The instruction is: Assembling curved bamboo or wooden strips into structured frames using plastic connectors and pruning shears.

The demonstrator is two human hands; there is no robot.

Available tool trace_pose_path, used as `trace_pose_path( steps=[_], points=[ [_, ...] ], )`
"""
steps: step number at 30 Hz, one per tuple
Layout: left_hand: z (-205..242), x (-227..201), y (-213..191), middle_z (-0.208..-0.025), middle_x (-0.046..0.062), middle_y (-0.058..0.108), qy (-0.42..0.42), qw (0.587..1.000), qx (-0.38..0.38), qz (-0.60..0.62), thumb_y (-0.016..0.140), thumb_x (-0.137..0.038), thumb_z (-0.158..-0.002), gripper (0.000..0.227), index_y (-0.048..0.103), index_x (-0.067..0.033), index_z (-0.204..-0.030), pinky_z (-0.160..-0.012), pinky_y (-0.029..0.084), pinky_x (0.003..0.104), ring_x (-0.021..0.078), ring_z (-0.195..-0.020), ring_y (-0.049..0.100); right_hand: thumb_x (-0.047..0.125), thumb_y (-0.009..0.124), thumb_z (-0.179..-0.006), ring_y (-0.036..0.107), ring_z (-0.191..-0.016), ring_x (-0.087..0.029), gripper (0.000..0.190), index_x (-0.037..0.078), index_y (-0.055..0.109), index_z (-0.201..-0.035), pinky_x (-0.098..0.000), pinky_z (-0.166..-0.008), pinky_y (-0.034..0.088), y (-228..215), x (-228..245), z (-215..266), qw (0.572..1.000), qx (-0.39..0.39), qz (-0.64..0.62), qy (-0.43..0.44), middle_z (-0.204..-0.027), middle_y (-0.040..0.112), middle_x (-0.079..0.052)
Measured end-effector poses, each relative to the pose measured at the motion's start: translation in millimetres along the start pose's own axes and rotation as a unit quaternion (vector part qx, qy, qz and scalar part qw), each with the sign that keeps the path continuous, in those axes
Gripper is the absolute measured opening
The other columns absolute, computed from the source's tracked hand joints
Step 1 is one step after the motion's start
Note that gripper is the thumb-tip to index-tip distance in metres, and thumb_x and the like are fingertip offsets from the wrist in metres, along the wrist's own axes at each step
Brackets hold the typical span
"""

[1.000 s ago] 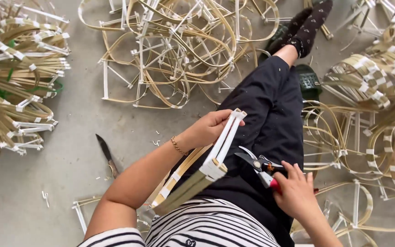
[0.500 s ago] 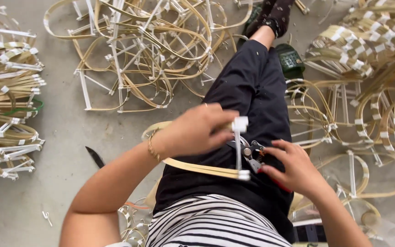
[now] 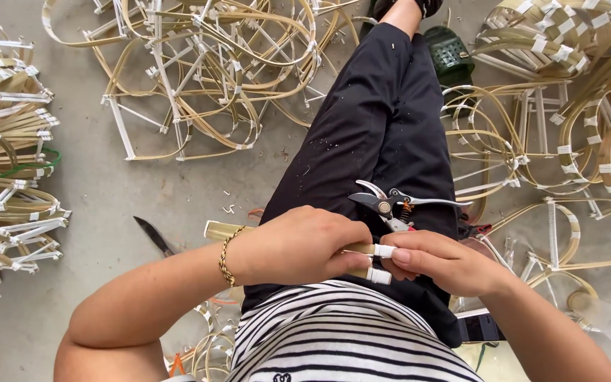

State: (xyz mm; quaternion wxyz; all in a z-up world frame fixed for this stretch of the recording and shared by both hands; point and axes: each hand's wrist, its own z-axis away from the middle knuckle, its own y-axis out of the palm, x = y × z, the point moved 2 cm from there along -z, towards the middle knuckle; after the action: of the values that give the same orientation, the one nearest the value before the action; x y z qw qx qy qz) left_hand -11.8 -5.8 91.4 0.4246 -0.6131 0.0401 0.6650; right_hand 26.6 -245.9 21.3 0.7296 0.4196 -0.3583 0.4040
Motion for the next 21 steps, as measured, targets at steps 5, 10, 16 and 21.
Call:
trace_pose_path(
  steps=[5, 10, 16, 21],
  points=[
    [4, -4, 10, -0.081, 0.007, 0.071, 0.047, 0.998, -0.036, -0.02, 0.062, -0.028, -0.099, 0.019, 0.069, -0.0101, -0.096, -0.065, 0.054, 0.043, 0.0292, -0.076, 0.07, 0.029, 0.046, -0.106, 0.038, -0.068, -0.011, 0.037, 0.005, 0.052, -0.079, -0.0273, -0.061, 0.035, 0, -8, 3, 1.0, -0.015, 0.0, 0.028, -0.072, 0.043, 0.001],
    [8, -5, 17, -0.079, 0.006, 0.068, 0.089, 0.991, -0.091, -0.051, 0.064, -0.022, -0.099, 0.014, 0.067, -0.0091, -0.095, -0.06, 0.054, 0.04, 0.0268, -0.07, 0.069, 0.027, 0.046, -0.104, 0.04, -0.066, -0.011, 0.035, 0.004, 0.055, -0.079, -0.028, -0.059, 0.036, 5, 1, -1, 0.999, -0.019, 0.014, 0.042, -0.07, 0.044, 0.001],
    [7, 1, 23, -0.077, 0.007, 0.066, 0.091, 0.989, -0.089, -0.073, 0.064, -0.02, -0.1, 0.015, 0.064, -0.0076, -0.093, -0.061, 0.054, 0.04, 0.0268, -0.069, 0.068, 0.026, 0.046, -0.102, 0.044, -0.069, -0.01, 0.031, 0.004, 0.063, -0.088, -0.0265, -0.062, 0.041, 8, 6, -8, 0.997, -0.01, 0.035, 0.066, -0.072, 0.049, 0.002],
    [-13, 10, 0, -0.079, 0.009, 0.068, 0.063, 0.989, -0.084, -0.108, 0.065, -0.024, -0.097, 0.017, 0.066, -0.0076, -0.092, -0.058, 0.052, 0.043, 0.031, -0.068, 0.068, 0.034, 0.046, -0.108, 0.047, -0.076, -0.015, 0.038, 0.0, 0.062, -0.106, -0.0295, -0.069, 0.043, -28, -43, -4, 0.994, -0.102, 0.043, -0.005, -0.083, 0.051, -0.003]
  ],
)
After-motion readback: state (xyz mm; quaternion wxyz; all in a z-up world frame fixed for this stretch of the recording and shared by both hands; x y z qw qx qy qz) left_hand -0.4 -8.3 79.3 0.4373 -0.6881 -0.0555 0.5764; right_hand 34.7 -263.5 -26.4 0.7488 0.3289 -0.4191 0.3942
